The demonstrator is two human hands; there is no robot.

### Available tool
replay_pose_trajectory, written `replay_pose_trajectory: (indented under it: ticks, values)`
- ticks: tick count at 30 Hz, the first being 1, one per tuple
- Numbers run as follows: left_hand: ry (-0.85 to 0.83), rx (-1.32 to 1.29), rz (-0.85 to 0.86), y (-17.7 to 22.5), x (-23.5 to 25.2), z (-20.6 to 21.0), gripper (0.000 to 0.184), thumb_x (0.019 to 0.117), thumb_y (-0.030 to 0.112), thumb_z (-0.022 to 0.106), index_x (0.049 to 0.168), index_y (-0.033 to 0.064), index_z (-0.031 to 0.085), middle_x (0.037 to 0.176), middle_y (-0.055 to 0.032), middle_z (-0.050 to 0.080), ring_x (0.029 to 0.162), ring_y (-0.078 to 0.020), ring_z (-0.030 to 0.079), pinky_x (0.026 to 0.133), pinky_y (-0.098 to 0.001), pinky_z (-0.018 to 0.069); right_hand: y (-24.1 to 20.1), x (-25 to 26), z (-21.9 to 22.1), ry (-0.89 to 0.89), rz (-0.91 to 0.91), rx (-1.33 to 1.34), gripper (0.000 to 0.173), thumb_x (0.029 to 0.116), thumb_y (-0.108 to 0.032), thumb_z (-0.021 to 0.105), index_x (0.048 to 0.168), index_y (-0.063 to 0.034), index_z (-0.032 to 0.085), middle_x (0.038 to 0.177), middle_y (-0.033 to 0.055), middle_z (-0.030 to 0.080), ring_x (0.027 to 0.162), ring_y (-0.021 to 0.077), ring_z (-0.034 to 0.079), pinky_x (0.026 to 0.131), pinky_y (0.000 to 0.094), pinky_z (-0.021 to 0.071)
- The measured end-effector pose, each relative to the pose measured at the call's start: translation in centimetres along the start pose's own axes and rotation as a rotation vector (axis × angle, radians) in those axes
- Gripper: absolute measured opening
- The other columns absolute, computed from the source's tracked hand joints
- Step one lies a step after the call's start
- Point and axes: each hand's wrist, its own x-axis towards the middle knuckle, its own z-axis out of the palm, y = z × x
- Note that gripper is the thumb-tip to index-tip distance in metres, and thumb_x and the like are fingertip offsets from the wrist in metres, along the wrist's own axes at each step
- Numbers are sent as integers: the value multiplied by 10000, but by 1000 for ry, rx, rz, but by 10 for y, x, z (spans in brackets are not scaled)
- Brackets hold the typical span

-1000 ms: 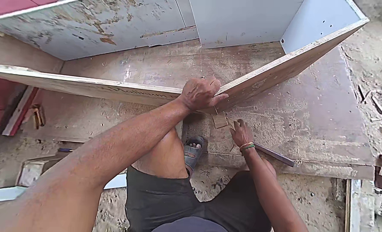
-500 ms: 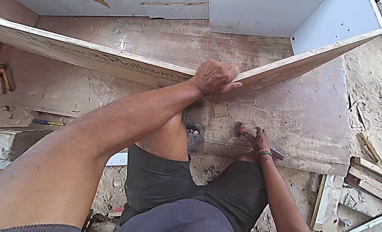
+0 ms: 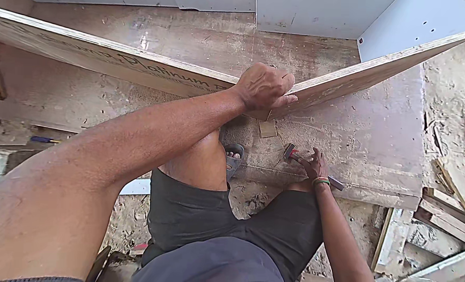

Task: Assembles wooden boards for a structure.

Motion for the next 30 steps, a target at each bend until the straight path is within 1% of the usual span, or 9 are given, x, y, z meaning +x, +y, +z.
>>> replay_pose_trajectory:
  ticks: [12, 16, 18, 20, 23, 25, 27, 28, 30]
  values:
    - [-17, -62, 13, -6, 1, 2, 460, 1006, 459, 499, 776, 62, 538, 674, -97, 531, 563, -272, 571, 491, -416, 413, -2, -3, 0, 1, 26, -3, 936, 822, -492, 812, 1552, -73, 402, 1370, 224, 600, 1210, 396, 621, 1006, 590, 499]
    - [-37, -72, 16, -6, 1, 3, 461, 1010, 467, 483, 789, 67, 543, 672, -91, 535, 568, -267, 577, 487, -422, 430, -4, -2, -12, 35, 27, 136, 846, 849, -430, 805, 1525, -69, 448, 1429, 258, 529, 1141, 392, 644, 963, 562, 532]
    - [-33, -69, 4, -8, -1, 0, 450, 999, 463, 492, 773, 79, 558, 673, -74, 544, 573, -247, 587, 487, -412, 447, -23, 8, -44, 274, -58, 294, 748, 884, -439, 785, 1437, 1, 540, 1423, 290, 527, 1134, 406, 645, 975, 553, 529]
    - [-6, -70, 4, -7, 2, 4, 464, 993, 481, 480, 736, 104, 563, 656, -44, 548, 556, -212, 585, 471, -391, 450, -45, 24, -106, 603, -189, 342, 738, 881, -490, 751, 1374, 36, 595, 1416, 299, 537, 1231, 419, 597, 1044, 546, 496]
    - [-24, -72, 21, -4, 5, 4, 498, 1017, 481, 438, 731, 85, 535, 641, -63, 524, 533, -234, 571, 458, -404, 440, -81, 48, -211, 924, -480, 193, 936, 792, -645, 754, 1418, 22, 554, 1502, 276, 480, 1387, 450, 466, 1129, 594, 401]
    - [-25, -56, 35, -6, 6, 0, 510, 1018, 482, 436, 756, 64, 566, 659, -83, 548, 553, -255, 599, 466, -415, 467, -103, 62, -268, 919, -624, -57, 1050, 749, -786, 680, 1485, -58, 507, 1582, 204, 425, 1463, 412, 390, 1137, 605, 366]
    - [-39, -63, 28, -6, 6, -1, 501, 1024, 472, 445, 778, 55, 574, 679, -95, 559, 577, -265, 610, 485, -418, 482, -119, 77, -303, 752, -701, -303, 1065, 723, -858, 626, 1489, -125, 528, 1570, 145, 470, 1498, 393, 342, 1165, 620, 297]
    - [-53, -68, 18, -6, 5, -2, 488, 1025, 466, 454, 795, 55, 580, 690, -95, 559, 589, -264, 610, 492, -416, 486, -125, 83, -312, 628, -698, -395, 1027, 729, -864, 618, 1458, -143, 565, 1522, 131, 529, 1492, 383, 361, 1175, 639, 273]
    - [-82, -81, 3, -7, 5, -2, 454, 1024, 444, 472, 814, 61, 595, 703, -87, 563, 603, -251, 610, 506, -407, 485, -131, 97, -313, 501, -680, -487, 893, 765, -850, 598, 1280, -125, 679, 1331, 132, 664, 1378, 357, 514, 1155, 655, 291]
